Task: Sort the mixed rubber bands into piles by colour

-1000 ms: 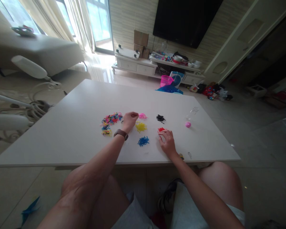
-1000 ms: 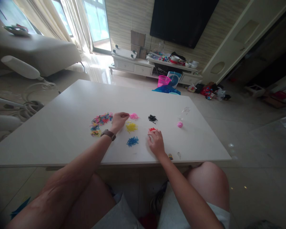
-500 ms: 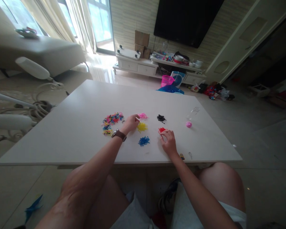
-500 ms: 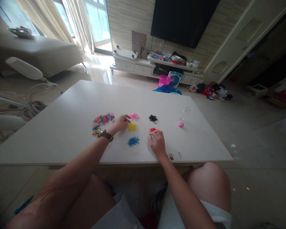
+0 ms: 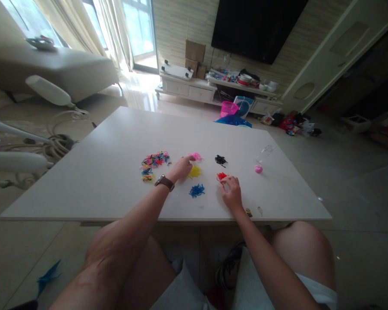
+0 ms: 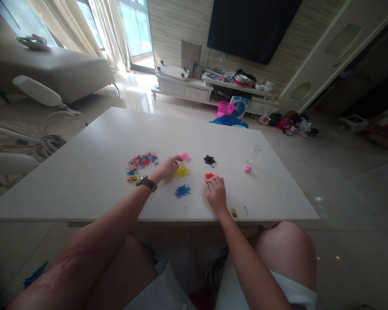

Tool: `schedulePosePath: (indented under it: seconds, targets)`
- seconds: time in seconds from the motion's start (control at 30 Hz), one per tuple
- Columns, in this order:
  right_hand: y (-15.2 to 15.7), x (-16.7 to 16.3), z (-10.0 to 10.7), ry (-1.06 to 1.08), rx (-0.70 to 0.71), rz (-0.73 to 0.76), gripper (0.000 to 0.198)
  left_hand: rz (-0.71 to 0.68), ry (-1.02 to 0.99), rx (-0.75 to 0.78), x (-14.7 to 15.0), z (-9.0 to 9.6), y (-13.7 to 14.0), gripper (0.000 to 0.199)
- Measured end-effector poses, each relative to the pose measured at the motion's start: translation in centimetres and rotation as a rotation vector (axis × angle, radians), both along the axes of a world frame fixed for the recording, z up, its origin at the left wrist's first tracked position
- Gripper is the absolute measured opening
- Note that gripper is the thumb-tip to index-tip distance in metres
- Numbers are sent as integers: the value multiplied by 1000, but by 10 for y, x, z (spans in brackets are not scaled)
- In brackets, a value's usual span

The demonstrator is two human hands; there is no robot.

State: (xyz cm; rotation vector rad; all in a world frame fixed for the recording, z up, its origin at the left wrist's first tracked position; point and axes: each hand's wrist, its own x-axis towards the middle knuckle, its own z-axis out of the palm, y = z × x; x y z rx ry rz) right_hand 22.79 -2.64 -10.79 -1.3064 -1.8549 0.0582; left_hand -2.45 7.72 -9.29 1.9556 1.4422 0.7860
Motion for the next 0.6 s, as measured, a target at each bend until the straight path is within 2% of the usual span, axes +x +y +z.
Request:
schedulePosePath:
  seconds: [0.17, 0.27, 0.37, 0.5, 0.6]
  targets:
    - [0, 0, -1, 4, 4, -3, 15, 46, 9, 10, -18, 12, 2, 38]
    - [0, 0, -2, 9, -5, -7, 15, 232, 103, 15, -42, 20, 4, 30]
    - [0, 1, -2, 12, -11, -7, 14, 409, 290, 27, -67, 25, 3, 28]
    - [1, 1, -2, 16, -15, -9, 14, 440, 409, -82, -82, 25, -2, 39]
    - [1, 2, -2, 18, -15, -8, 14, 449, 412, -71, -83, 21, -3, 33]
